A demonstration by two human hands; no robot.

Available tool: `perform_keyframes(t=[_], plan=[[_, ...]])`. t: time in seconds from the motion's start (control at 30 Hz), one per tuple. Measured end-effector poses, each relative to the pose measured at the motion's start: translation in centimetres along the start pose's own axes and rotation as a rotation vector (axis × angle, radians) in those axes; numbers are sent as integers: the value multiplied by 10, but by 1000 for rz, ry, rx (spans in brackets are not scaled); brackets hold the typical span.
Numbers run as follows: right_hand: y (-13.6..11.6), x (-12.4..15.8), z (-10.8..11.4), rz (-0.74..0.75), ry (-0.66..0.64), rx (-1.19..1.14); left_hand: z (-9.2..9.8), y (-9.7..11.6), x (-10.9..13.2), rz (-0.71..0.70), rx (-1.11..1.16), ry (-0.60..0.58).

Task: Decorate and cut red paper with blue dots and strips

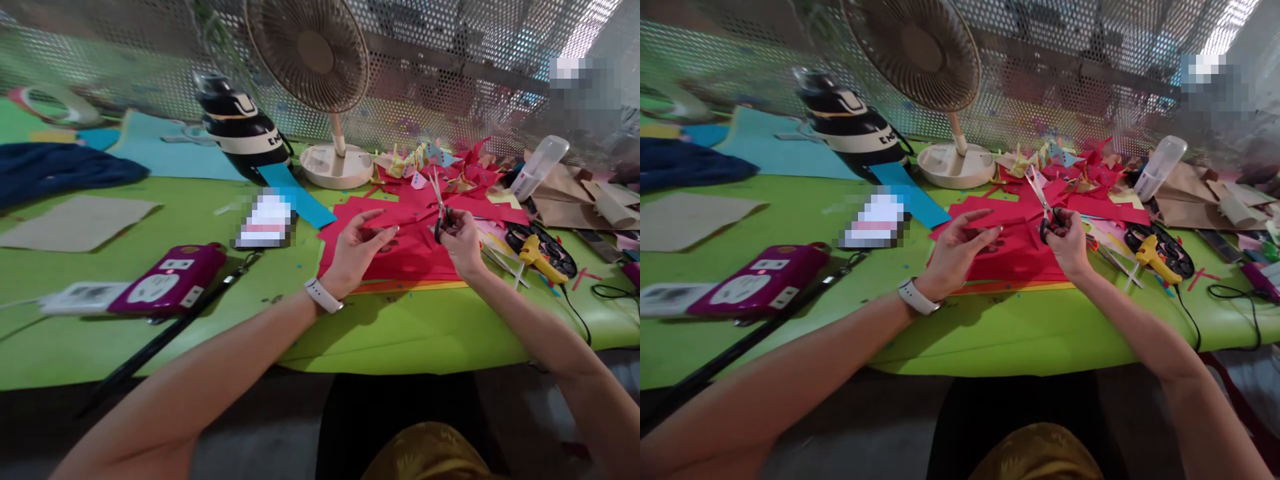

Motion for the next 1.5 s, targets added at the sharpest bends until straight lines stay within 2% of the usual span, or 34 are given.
perform_keyframes(t=[0.13, 0.27, 0.37, 0.47, 0.57, 0.63, 0.7, 0.8, 0.93, 1.13, 1.5], plan=[[-5, 10, -5, 74, 1, 0, -9, -8, 6, 128, 1, -76], [-11, 19, -8, 101, -4, -25, -14, -9, 9, 124, -87, -169], [-17, 19, -3, 79, -2, -58, -12, -7, 8, 93, -154, -174], [-28, 14, 5, -21, -70, -124, -5, -3, 3, 6, -239, -125], [-42, 16, 9, -241, -235, -164, 3, -1, -1, -65, -273, -15], [-49, 24, 10, -380, -330, -161, 5, 0, -3, -66, -203, 5], [-52, 36, 9, -458, -425, -128, 5, -1, -4, -35, -64, 0], [-50, 54, 7, -484, -508, -80, 6, -1, -6, -6, 108, 44], [-41, 71, 6, -532, -610, 32, 5, -1, -5, 26, 193, 71], [-39, 75, 6, -541, -656, 43, -4, 1, 5, 122, 226, 20], [-41, 77, 7, -512, -697, 51, -10, 7, 17, 163, 200, -22]])
Point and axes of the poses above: each hand's wrist, its own x-axis away from the middle knuckle, its own z-axis out of the back of the hand, y = z × x, the point moved 3 cm from there along -x, towards the middle knuckle
